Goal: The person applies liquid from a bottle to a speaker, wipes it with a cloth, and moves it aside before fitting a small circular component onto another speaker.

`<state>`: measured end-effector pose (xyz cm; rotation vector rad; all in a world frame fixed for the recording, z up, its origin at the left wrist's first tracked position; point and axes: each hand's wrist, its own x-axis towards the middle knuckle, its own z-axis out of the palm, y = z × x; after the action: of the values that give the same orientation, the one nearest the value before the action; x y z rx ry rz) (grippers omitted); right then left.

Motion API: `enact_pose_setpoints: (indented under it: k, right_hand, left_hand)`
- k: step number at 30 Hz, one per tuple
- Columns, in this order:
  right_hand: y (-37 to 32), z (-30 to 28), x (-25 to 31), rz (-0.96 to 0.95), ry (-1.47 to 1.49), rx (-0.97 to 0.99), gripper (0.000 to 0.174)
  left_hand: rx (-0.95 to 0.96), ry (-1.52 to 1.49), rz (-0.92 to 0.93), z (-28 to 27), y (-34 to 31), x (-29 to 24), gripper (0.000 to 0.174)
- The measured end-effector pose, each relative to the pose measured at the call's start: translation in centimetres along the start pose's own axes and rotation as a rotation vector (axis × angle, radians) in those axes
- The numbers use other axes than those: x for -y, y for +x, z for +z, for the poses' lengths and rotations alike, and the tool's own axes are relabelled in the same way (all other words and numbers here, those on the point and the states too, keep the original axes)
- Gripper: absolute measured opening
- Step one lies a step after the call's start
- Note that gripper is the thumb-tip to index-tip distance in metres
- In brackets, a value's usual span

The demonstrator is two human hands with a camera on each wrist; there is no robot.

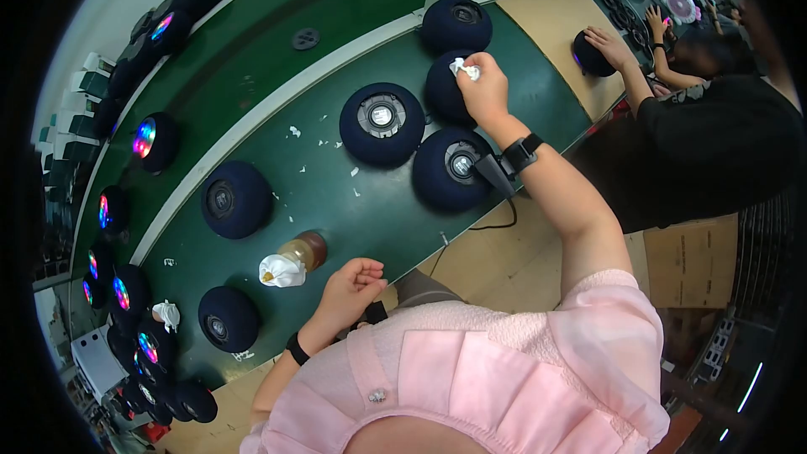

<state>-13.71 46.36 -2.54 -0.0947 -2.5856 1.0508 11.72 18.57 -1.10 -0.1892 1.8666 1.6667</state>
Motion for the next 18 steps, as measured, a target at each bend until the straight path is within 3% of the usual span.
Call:
enact_pose_setpoints:
  k: [3,5,7,13,16,18]
  right_hand:
    - [-0.50,-0.16,0.08,0.073,0.161,-0.058,0.017]
    - [-0.54,-0.36,-0.04,-0.109,0.096,0.135,0.015]
    - [-0.40,-0.54,0.73,-0.140,0.010,0.162,0.015]
    - [-0.16,-0.50,0.28,-0.043,0.025,0.061,0.016]
    - [-0.24,-0.70,0.81,0.058,0.130,0.127,0.016]
    - [-0.02,-0.32,0.83,-0.111,-0.016,0.146,0.016]
  left_hand:
    - [-0.001,0.000,-0.019,-0.17,-0.08,0.16,0.024]
    - [-0.002,-0.014,-0.032,-0.16,0.01,0.14,0.024]
    - [0.006,-0.011,-0.026,-0.08,0.08,0.02,0.024]
    - [0.012,0.030,-0.018,-0.20,0.02,-0.37,0.025]
    - [0.003,-0.013,-0.019,-0.30,-0.02,0.12,0.024]
    - [0.008,-0.016,-0.024,-0.36,0.07,0.01,0.025]
